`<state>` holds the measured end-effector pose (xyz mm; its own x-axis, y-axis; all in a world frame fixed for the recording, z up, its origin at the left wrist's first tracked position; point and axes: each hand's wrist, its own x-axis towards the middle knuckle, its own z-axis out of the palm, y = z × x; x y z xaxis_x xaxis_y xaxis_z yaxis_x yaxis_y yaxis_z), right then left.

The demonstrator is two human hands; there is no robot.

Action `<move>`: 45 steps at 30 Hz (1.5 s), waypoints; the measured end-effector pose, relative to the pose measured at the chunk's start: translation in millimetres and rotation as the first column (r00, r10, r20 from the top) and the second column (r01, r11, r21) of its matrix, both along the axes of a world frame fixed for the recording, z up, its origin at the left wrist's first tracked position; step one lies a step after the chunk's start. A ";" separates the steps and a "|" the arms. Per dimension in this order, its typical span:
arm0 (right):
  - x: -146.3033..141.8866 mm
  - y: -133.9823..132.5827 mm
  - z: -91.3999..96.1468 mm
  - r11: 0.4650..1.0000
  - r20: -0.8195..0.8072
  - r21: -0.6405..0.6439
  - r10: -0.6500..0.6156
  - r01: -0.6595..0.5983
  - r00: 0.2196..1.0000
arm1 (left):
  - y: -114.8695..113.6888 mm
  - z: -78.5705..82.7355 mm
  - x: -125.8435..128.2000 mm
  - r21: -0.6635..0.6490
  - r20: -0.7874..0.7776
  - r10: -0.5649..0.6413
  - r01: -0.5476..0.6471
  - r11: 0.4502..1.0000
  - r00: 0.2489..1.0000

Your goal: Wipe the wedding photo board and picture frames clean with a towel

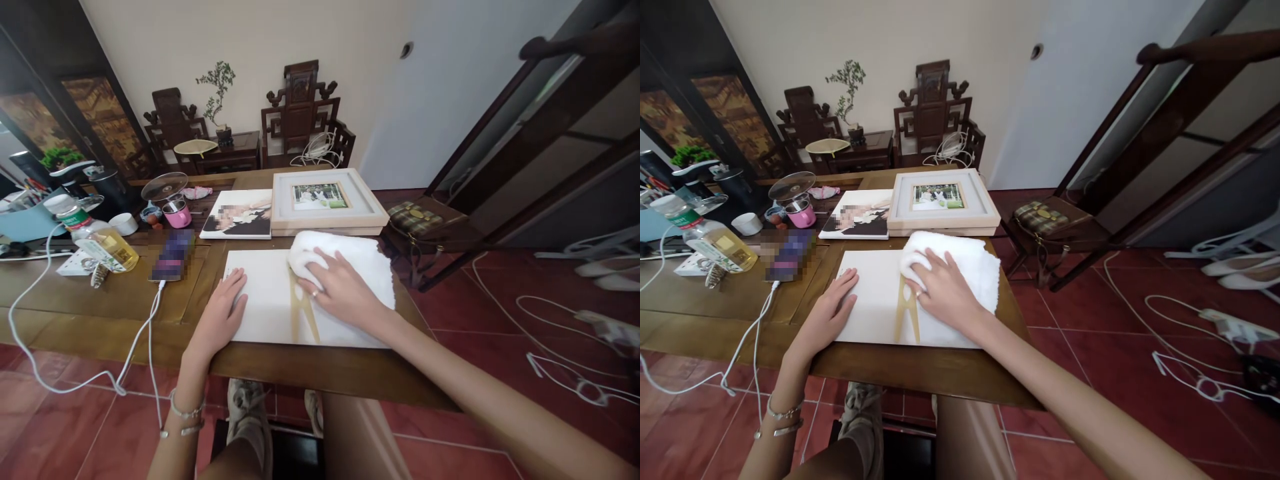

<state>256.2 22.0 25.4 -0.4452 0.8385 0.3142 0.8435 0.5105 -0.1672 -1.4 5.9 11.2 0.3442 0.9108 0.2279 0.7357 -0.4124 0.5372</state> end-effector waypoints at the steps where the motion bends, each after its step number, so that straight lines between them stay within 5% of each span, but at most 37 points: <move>1: -5.1 2.9 -0.4 1.000 0.011 -0.001 -0.031 0.031 0.999 | 0.1 -0.3 0.0 0.002 0.003 -0.001 0.001 1.000 1.000; 5: -19.5 -19.7 -2.0 1.000 -0.001 0.013 0.017 -0.017 1.000 | 0.6 -1.8 0.0 0.006 0.007 -0.005 0.005 1.000 1.000; 8: -26.1 -63.1 -8.4 0.981 -0.048 0.007 0.194 -0.194 0.980 | 0.8 -2.6 -0.2 0.009 0.003 -0.005 0.005 1.000 1.000; 12: -28.3 -105.7 -11.6 0.892 -0.115 0.020 0.450 -0.451 0.886 | 1.6 -3.1 -0.7 0.005 -0.022 -0.006 0.006 1.000 1.000; 15: -20.6 -96.5 -1.6 0.854 -0.140 -0.031 0.511 -0.519 0.848 | 1.9 -3.0 -1.1 0.002 -0.032 -0.012 0.012 1.000 0.999; 23: -7.8 15.3 11.5 0.936 -0.140 -0.124 0.311 -0.329 0.940 | 0.7 -2.9 -0.9 0.005 -0.009 -0.002 0.002 1.000 1.000; 27: -17.3 40.3 7.9 0.962 -0.096 -0.131 0.228 -0.240 0.969 | 0.8 -2.7 -0.6 0.000 -0.018 -0.005 0.005 1.000 1.000; 33: -31.5 -15.9 4.2 0.961 -0.065 -0.131 0.239 -0.245 0.969 | 0.8 -3.8 -0.6 0.006 -0.016 -0.003 0.003 1.000 1.000; 39: -34.7 -98.5 -0.2 0.884 -0.080 -0.146 0.436 -0.443 0.896 | 2.2 -5.5 -1.6 0.023 -0.025 -0.009 0.009 1.000 1.000; 42: -29.2 -99.1 4.2 0.857 -0.094 -0.151 0.484 -0.493 0.870 | 2.3 -5.7 -2.0 0.026 -0.026 -0.016 0.016 1.000 1.000; 45: -21.8 -68.8 11.1 0.875 -0.104 -0.170 0.441 -0.453 0.892 | 2.0 -5.5 -2.0 0.019 -0.028 -0.011 0.012 1.000 1.000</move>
